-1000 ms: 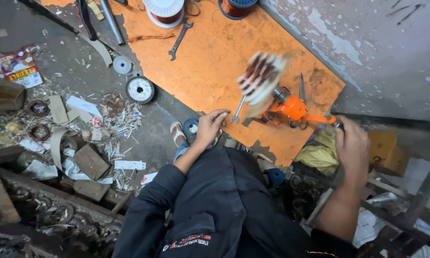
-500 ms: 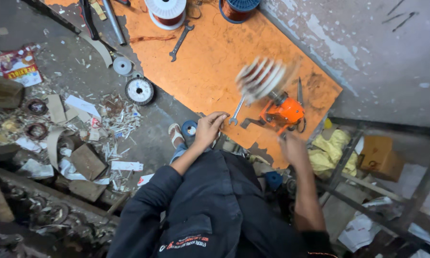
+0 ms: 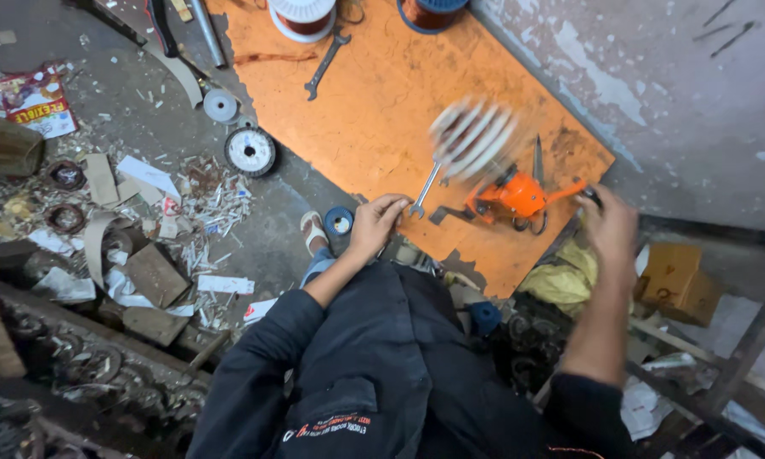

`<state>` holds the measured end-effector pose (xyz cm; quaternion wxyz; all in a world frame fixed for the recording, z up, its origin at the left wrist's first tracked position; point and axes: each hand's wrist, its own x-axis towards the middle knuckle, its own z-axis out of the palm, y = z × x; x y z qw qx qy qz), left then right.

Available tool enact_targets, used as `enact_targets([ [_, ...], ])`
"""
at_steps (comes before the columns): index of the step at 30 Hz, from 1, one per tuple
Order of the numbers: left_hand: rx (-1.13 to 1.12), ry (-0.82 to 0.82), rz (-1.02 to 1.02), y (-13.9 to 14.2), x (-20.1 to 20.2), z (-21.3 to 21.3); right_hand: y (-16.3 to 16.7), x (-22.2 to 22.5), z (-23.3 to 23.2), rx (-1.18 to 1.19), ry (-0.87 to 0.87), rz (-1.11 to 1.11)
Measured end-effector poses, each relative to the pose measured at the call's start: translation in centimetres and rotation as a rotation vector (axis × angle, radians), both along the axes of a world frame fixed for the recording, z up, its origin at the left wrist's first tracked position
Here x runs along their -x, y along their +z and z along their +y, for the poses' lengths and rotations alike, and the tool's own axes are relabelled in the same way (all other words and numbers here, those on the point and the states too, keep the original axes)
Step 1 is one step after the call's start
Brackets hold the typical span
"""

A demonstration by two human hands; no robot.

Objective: The person winds copper wire onto a white laminated core using a manual winding machine. They repeatedly crank the handle to rotate the core, pause to adjust the wire, and use scissors to trim the wire. The person also retrieves a blue spool from the floor and hands it to a coworker before resuming winding.

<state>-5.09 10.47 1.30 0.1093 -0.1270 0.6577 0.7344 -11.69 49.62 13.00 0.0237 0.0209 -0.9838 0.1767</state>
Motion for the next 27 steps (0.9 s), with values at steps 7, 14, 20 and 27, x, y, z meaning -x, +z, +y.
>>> enact_targets([
  [7, -0.02, 0.007, 0.002, 0.1, -0.3, -0.1, -7.2, -6.7, -5.6, -0.17, 0.127, -0.417],
  [14, 0.02, 0.015, 0.061, -0.1, 0.2, -0.1, 6.1, -8.0, 0.1, -0.19, 0.221, -0.259],
  [20, 0.022, 0.019, 0.033, -0.5, -0.7, -0.2, -2.4, 1.4, -0.1, 0.129, 0.02, -0.224],
  [27, 0.044, 0.063, 0.156, -0.4, -0.6, 0.2, -2.2, -9.5, -4.1, -0.08, 0.391, -0.576],
])
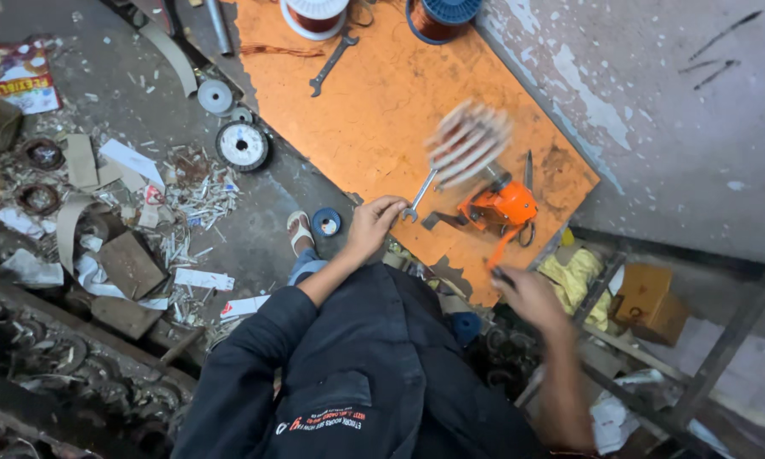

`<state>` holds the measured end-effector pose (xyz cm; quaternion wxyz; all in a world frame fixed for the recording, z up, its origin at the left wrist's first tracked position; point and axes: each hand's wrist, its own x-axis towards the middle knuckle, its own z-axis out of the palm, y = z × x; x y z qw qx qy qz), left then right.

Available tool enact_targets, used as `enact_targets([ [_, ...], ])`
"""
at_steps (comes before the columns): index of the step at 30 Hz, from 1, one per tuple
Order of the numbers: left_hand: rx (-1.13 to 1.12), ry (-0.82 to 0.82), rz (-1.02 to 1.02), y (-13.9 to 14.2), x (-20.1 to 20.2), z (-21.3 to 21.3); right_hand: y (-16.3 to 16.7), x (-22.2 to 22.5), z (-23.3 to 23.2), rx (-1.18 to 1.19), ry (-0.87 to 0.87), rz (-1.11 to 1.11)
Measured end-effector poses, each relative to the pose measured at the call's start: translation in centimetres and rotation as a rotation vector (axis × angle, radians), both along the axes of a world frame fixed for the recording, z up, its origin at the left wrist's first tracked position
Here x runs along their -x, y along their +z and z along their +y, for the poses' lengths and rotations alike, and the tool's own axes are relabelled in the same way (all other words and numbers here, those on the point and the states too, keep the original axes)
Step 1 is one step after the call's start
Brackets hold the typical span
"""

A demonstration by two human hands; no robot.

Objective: The person winds copper wire onto a white laminated core using a manual winding machine. They repeatedly crank the handle to rotate the core, pause to adjust the wire, and use scissors to trim the wire. The person also retrieves a blue spool from the floor and hands it to a coworker before resuming winding.

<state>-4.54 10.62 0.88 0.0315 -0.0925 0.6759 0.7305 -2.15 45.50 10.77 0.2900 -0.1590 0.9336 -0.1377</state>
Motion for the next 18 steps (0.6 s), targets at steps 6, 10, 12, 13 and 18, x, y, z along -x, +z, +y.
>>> enact_targets([
  [6, -0.006, 0.001, -0.093, 0.1, 0.1, 0.0, 8.5, 6.2, 6.8, 0.023, -0.328, 0.321],
  [10, 0.002, -0.005, -0.104, -0.1, -0.3, -0.1, -0.1, 10.7, 4.2, 0.189, -0.35, 0.416],
  [12, 0.01, -0.007, -0.117, -0.2, -0.5, -0.1, -3.3, 8.9, 0.6, -0.259, -0.284, 0.123],
  [13, 0.014, -0.002, -0.109, -0.3, -0.5, -0.1, -4.7, 6.9, -0.6, -0.274, -0.234, 0.054],
  [18, -0.006, 0.012, -0.079, -0.8, 0.2, 0.1, 2.8, 0.0, 2.2, 0.066, -0.101, -0.102],
])
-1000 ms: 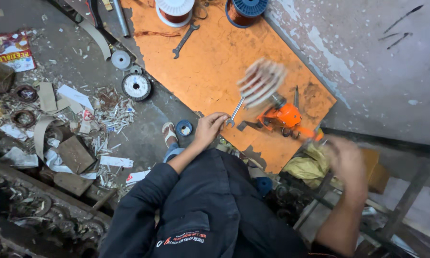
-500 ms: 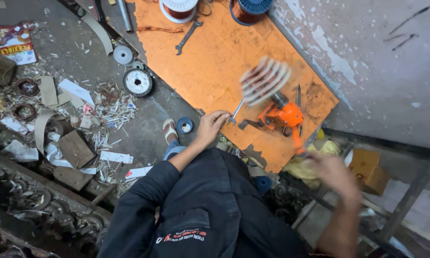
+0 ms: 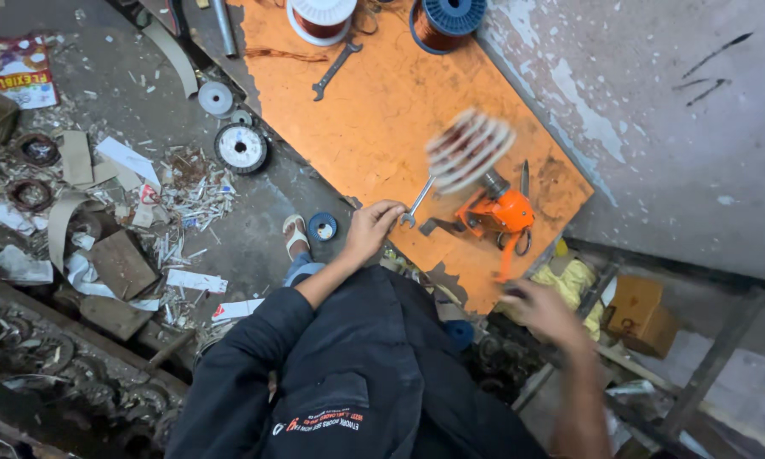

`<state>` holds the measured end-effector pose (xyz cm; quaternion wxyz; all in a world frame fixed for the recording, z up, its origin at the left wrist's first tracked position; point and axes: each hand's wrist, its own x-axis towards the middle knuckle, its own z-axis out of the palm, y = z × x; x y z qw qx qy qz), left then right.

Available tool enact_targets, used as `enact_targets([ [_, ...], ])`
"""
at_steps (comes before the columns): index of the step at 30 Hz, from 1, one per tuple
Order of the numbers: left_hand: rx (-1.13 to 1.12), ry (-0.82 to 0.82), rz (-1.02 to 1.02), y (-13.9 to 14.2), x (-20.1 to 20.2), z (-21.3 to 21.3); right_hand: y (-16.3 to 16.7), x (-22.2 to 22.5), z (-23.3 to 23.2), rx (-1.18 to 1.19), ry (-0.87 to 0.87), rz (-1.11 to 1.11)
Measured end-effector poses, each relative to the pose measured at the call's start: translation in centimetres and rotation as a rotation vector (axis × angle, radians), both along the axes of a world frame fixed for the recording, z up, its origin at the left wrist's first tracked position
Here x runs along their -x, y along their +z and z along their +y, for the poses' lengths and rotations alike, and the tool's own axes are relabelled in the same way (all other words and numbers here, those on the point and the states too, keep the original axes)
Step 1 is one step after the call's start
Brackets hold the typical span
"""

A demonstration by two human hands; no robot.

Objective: The person winds copper wire onto a white laminated core using a manual winding machine. They repeatedly crank the handle to rotate the core, pause to adjust the wire, and use scissors to trim the wire. The person also retrieves a blue spool from the floor and hands it to a coworker before resuming winding.

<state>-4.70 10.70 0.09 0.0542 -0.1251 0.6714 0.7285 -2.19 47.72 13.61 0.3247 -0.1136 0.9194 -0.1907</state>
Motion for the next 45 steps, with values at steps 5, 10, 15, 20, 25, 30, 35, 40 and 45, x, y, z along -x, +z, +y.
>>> enact_targets([
  [5, -0.002, 0.009, 0.047, 0.0, -0.3, 0.2, 4.1, 7.7, 5.4, -0.033, -0.165, 0.501],
  [10, 0.029, -0.017, -0.018, 0.3, -0.3, 0.2, -6.0, 8.9, -1.7, -0.144, -0.4, 0.228],
  [15, -0.051, 0.008, -0.05, 0.7, 0.1, 0.4, -0.9, 0.5, -1.3, -0.032, 0.005, -0.002],
  [20, 0.012, 0.004, -0.01, 0.3, 0.1, 0.3, 6.3, 6.7, 5.0, -0.093, -0.134, 0.4],
  [25, -0.034, 0.004, -0.023, -0.5, -0.1, 0.2, -4.9, 10.1, -0.6, 0.106, -0.252, 0.539],
  [30, -0.039, 0.022, 0.005, -0.6, 0.1, 0.5, -3.4, 1.0, -2.1, -0.107, 0.012, 0.039],
  [35, -0.046, 0.003, -0.003, -0.3, 0.5, 0.3, 6.2, 5.2, 4.6, -0.132, -0.125, 0.326],
  [40, -0.07, 0.018, -0.047, -0.1, 0.1, 0.1, -3.4, 10.2, 1.0, 0.0, -0.343, 0.463],
  [45, -0.052, 0.004, 0.0, -0.4, -0.1, 0.3, -5.5, 2.9, -3.0, -0.091, 0.06, 0.106],
])
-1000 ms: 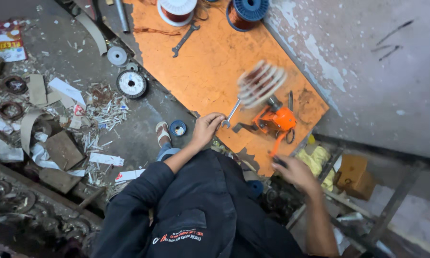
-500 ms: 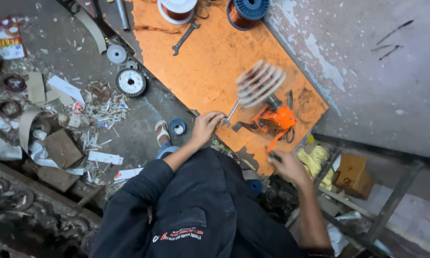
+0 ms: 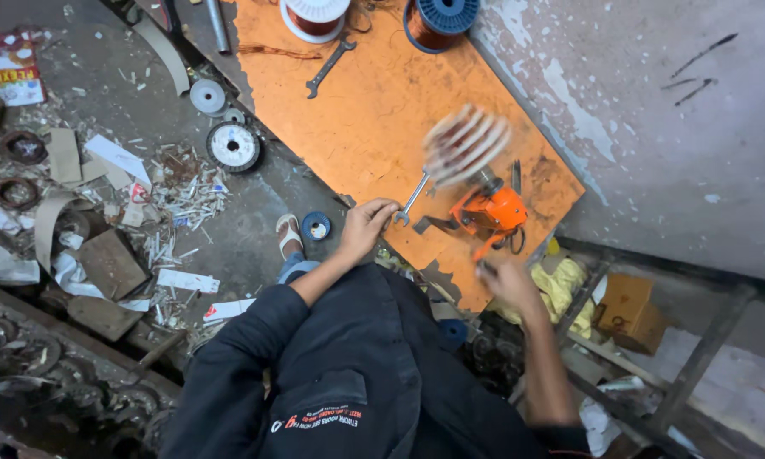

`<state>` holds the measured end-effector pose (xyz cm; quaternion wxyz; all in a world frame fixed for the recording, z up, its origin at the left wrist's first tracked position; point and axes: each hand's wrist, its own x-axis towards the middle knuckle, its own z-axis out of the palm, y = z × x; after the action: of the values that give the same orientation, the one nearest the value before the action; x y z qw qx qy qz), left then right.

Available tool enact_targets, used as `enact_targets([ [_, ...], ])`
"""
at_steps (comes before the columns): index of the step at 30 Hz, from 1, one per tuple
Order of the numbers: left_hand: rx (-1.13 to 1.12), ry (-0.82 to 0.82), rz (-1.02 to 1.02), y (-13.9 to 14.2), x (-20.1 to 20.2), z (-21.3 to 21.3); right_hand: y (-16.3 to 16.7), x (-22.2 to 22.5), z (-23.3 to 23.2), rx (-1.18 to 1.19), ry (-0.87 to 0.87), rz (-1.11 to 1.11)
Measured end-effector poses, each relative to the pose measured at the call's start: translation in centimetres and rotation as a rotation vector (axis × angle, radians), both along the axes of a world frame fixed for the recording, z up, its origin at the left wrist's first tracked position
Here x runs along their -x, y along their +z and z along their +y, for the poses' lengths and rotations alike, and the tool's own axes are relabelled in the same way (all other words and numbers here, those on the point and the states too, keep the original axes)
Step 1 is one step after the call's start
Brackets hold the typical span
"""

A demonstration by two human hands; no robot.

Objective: The person winds copper wire onto a white laminated core using a manual winding machine. They repeatedly crank the handle to rotate the core, pause to adjust the wire, and use scissors to trim the wire. The person also retrieves a blue spool from the floor and hands it to a coworker before resuming winding.

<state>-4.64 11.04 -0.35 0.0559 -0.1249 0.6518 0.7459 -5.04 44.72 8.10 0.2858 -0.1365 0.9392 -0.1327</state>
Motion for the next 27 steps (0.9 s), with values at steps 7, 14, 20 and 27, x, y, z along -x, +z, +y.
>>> enact_targets([
  [7, -0.046, 0.003, -0.003, -0.7, -0.2, 0.0, 10.9, 3.4, 7.5, 0.055, -0.224, 0.359],
  [14, 0.014, -0.008, -0.016, -0.8, -0.3, 0.0, -1.8, 4.3, -0.4, -0.165, -0.212, 0.209],
  [20, -0.047, 0.031, -0.013, -0.3, -0.2, 0.1, 7.9, -1.8, 2.9, 0.202, -0.101, 0.0],
  [27, -0.023, 0.013, -0.044, 0.0, -0.2, -0.5, 4.0, 8.4, 5.4, 0.145, -0.472, 0.378],
])
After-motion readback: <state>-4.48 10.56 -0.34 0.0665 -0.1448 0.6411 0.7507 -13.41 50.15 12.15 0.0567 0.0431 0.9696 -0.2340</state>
